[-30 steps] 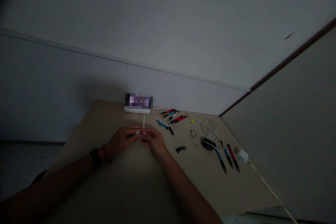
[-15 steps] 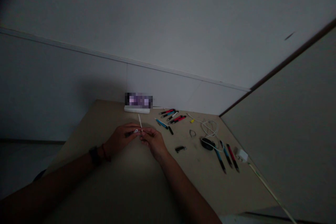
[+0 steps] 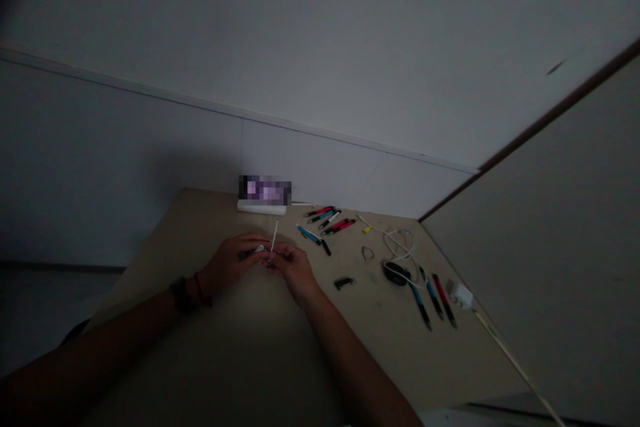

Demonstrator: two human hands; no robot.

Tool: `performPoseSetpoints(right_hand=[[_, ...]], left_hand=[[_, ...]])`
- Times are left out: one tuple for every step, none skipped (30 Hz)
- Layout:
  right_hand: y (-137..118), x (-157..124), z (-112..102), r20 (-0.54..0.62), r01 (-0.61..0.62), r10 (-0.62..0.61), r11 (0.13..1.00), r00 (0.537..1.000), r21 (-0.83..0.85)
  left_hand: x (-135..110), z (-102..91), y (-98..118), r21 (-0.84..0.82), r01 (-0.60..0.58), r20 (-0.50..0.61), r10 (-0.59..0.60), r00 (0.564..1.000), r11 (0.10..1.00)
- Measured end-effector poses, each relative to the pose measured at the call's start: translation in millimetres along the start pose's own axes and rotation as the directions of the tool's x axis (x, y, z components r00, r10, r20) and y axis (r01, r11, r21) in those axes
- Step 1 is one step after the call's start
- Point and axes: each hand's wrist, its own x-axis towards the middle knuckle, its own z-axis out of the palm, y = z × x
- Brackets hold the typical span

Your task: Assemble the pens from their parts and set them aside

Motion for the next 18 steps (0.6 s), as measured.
performPoseSetpoints(right_hand=[[0.9, 0.8, -0.9, -0.006, 0.009, -0.009, 1.0, 1.0, 0.005], [1.2, 1.7, -1.9, -0.018, 0.021, -0.021, 1.0, 1.0, 0.012], [0.9, 2.6, -3.0, -0.035, 0.04, -0.039, 0.999, 0.999, 0.021], [-0.3, 3.3, -4.1, -0.057, 0.064, -0.062, 0.997, 0.996, 0.032], [-2.3, 3.6, -5.2, -0.084, 0.092, -0.088, 0.995, 0.993, 0.043], [-5.1, 3.5, -6.2, -0.116, 0.123, -0.117, 0.991, 0.986, 0.05], [-8.4, 2.9, -7.0, -0.147, 0.153, -0.144, 0.987, 0.979, 0.049], [-11.8, 1.7, -7.6, -0.171, 0.18, -0.171, 0.983, 0.97, 0.04], [-15.2, 0.0, -7.8, -0.186, 0.205, -0.197, 0.978, 0.962, 0.024], [-18.2, -2.2, -7.5, -0.189, 0.23, -0.226, 0.973, 0.956, 0.0], [-20.6, -4.6, -6.7, -0.18, 0.256, -0.257, 0.966, 0.95, -0.028], [-22.4, -7.1, -5.3, -0.159, 0.283, -0.288, 0.957, 0.944, -0.058], [-23.7, -9.6, -3.5, -0.133, 0.31, -0.32, 0.947, 0.938, -0.088], [-24.4, -11.9, -1.3, -0.106, 0.338, -0.35, 0.934, 0.931, -0.116], [-24.8, -13.9, 1.1, -0.079, 0.363, -0.376, 0.921, 0.923, -0.141], [-24.9, -15.5, 3.3, -0.051, 0.382, -0.395, 0.91, 0.917, -0.162], [-24.7, -16.6, 5.3, -0.026, 0.399, -0.41, 0.899, 0.912, -0.181], [-24.3, -17.1, 6.9, -0.003, 0.411, -0.42, 0.889, 0.907, -0.2]], left_hand=[[0.2, -0.2, 0.0, 0.001, 0.001, -0.002, -0.001, 1.0, 1.0], [0.4, -0.4, 0.2, 0.001, 0.001, -0.004, -0.001, 1.0, 1.0], [0.7, -0.6, 0.6, -0.001, 0.001, -0.005, -0.001, 1.0, 1.0], [0.9, -0.7, 1.3, -0.003, 0.002, -0.007, -0.002, 1.0, 1.0], [1.1, -0.7, 1.9, -0.003, 0.006, -0.008, -0.006, 1.0, 1.0], [1.2, -0.7, 2.5, -0.002, 0.01, -0.005, -0.01, 1.0, 1.0], [1.3, -0.6, 3.0, 0.0, 0.013, -0.004, -0.013, 1.0, 1.0], [1.3, -0.4, 3.2, 0.002, 0.015, -0.006, -0.015, 1.0, 1.0], [1.2, -0.3, 3.3, 0.003, 0.015, -0.008, -0.015, 1.0, 1.0], [1.1, -0.1, 3.0, 0.004, 0.013, -0.009, -0.013, 1.0, 1.0], [0.9, 0.0, 2.6, 0.003, 0.01, -0.006, -0.01, 1.0, 1.0], [0.7, 0.1, 2.1, 0.001, 0.006, 0.002, -0.006, 1.0, 1.0], [0.4, 0.3, 1.4, -0.001, 0.0, 0.014, 0.0, 1.0, 1.0], [0.2, 0.5, 0.8, -0.004, -0.006, 0.03, 0.006, 1.0, 1.0], [-0.1, 0.7, 0.2, -0.008, -0.015, 0.046, 0.015, 0.999, 1.0], [-0.3, 0.9, -0.3, -0.011, -0.023, 0.061, 0.023, 0.998, 1.0], [-0.6, 1.2, -0.7, -0.013, -0.029, 0.074, 0.03, 0.997, 1.0], [-0.8, 1.5, -0.9, -0.014, -0.032, 0.086, 0.033, 0.996, 0.999]])
